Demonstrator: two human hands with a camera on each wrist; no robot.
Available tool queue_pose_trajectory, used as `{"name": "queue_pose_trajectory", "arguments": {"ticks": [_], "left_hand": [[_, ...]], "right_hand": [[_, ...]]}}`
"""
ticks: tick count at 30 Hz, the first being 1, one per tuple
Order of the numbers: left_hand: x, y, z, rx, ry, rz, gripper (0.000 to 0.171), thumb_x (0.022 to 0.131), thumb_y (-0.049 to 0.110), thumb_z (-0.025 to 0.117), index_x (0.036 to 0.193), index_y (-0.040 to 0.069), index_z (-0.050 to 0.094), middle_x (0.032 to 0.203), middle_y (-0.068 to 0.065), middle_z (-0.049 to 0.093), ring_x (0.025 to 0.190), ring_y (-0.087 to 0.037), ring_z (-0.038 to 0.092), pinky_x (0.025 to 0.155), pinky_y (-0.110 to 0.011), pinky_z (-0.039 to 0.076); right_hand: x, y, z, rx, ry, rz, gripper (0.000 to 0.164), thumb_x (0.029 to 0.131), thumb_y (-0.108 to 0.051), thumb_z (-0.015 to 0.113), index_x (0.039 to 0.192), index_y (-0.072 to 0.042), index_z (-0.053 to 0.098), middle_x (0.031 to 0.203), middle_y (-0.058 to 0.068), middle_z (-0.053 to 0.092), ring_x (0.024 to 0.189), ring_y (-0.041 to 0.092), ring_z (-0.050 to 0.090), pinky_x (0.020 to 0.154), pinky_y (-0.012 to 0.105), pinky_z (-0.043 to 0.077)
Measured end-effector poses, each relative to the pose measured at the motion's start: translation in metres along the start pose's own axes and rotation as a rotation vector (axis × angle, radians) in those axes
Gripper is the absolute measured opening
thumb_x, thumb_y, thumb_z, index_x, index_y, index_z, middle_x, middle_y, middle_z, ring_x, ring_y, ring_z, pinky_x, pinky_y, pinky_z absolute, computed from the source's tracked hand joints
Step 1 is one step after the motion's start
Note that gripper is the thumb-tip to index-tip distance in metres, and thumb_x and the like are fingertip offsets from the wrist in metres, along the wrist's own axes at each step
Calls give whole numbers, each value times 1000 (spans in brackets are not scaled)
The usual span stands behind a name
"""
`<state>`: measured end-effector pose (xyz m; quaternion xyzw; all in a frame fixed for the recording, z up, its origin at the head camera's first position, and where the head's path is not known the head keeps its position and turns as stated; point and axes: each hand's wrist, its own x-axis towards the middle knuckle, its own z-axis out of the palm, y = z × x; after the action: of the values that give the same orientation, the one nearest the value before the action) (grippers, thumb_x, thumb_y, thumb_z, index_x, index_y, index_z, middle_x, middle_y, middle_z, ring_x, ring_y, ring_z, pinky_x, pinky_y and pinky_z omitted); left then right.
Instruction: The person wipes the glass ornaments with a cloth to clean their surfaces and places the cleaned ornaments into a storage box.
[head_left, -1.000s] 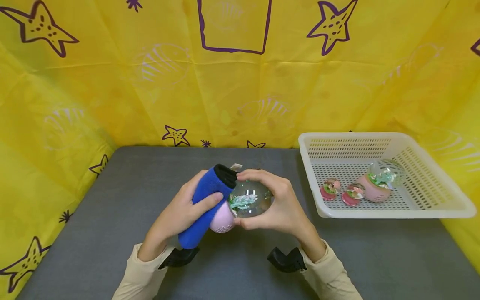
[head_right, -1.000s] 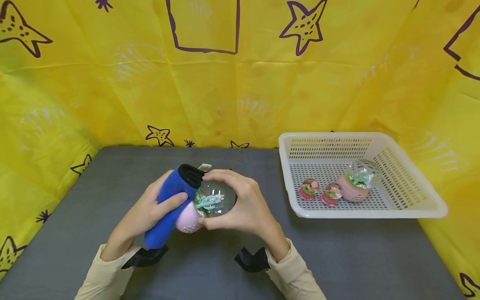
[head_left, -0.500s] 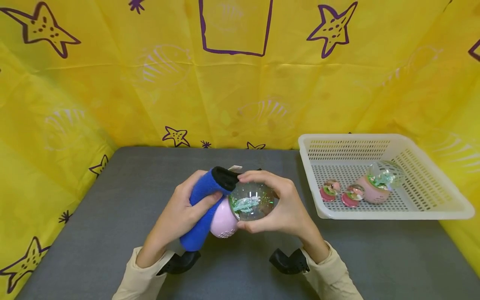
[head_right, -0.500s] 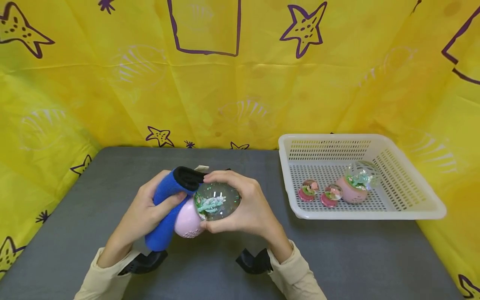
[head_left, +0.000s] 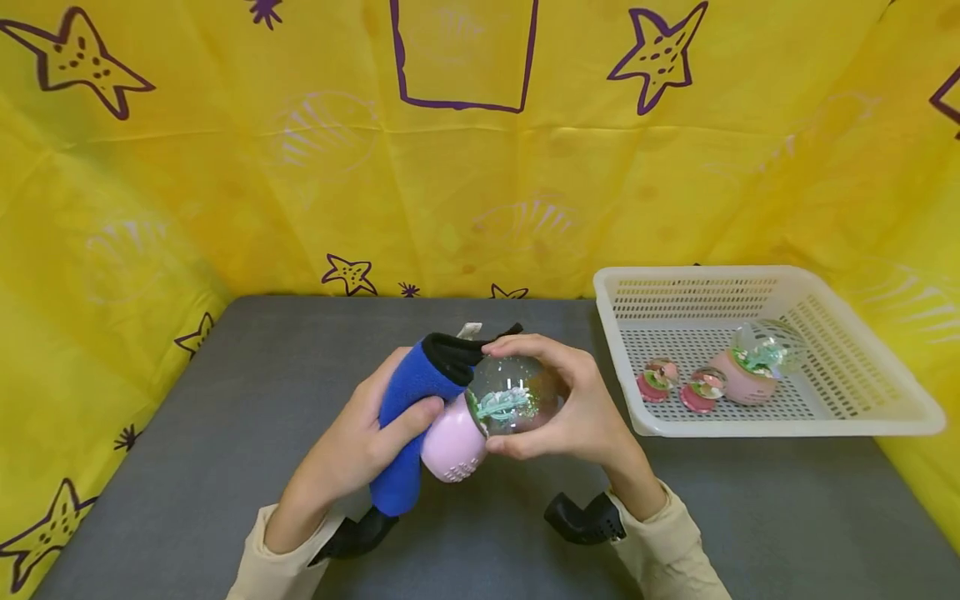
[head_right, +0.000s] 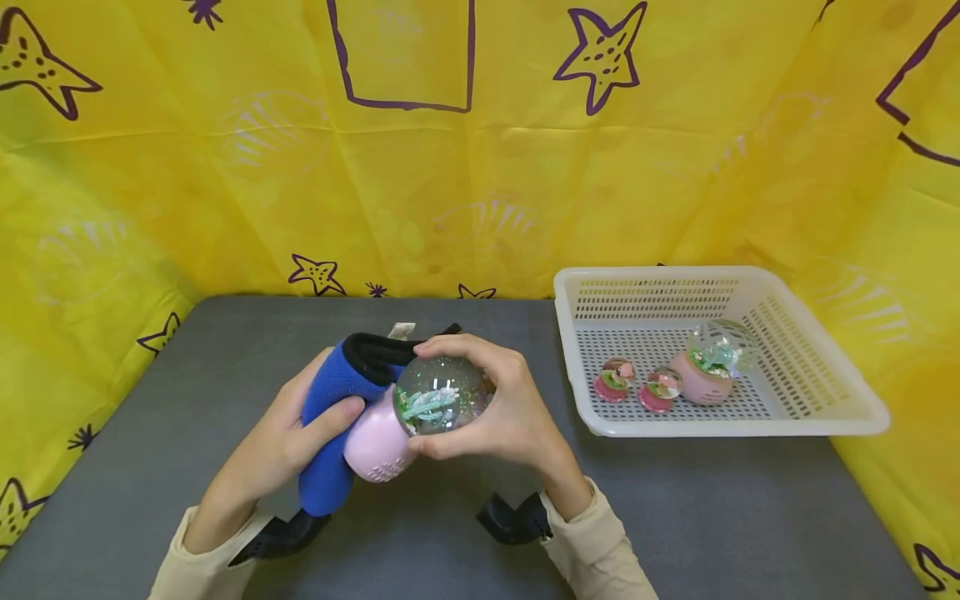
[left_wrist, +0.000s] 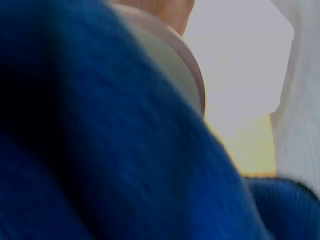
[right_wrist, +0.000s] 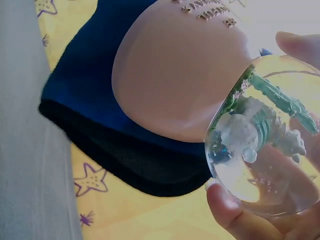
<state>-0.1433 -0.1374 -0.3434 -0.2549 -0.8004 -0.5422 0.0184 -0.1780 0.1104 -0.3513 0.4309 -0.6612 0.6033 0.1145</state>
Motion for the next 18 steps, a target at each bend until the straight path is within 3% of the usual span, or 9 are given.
{"name": "queue_pose_trajectory", "arguments": {"ticks": [5, 9, 13, 18], "left_hand": [[-3, 7, 8, 273, 72, 73, 48, 92, 18, 68, 136, 18, 50, 124, 1, 62, 101, -13, 60, 82, -36, 53], [-5, 10, 12, 450, 91, 97, 56, 95, 23, 63, 146, 17, 41, 146, -2, 49, 123, -19, 55, 96, -48, 49], [-6, 11, 14, 511, 63, 97, 58, 98, 21, 56, 152, 20, 35, 159, -2, 34, 142, -26, 40, 107, -58, 41], [-7, 12, 13, 518, 42, 86, 59, 98, 19, 56, 153, 28, 36, 163, 5, 27, 148, -26, 33, 109, -61, 37]], "right_hand": [[0, 0, 2, -97, 41, 35, 71, 59, -14, 95, 122, -5, 63, 119, 15, 68, 110, 21, 63, 92, 26, 52], [-1, 0, 4, -200, 109, 117, 73, 55, -11, 95, 122, -10, 65, 120, 6, 68, 107, 17, 64, 86, 24, 54], [-2, 2, 5, -263, 190, 186, 71, 57, -8, 93, 123, -13, 65, 118, 5, 69, 101, 15, 65, 76, 27, 58], [-3, 4, 5, -278, 261, 221, 67, 61, -2, 89, 122, -13, 65, 117, 6, 69, 93, 13, 65, 67, 31, 59]]}}
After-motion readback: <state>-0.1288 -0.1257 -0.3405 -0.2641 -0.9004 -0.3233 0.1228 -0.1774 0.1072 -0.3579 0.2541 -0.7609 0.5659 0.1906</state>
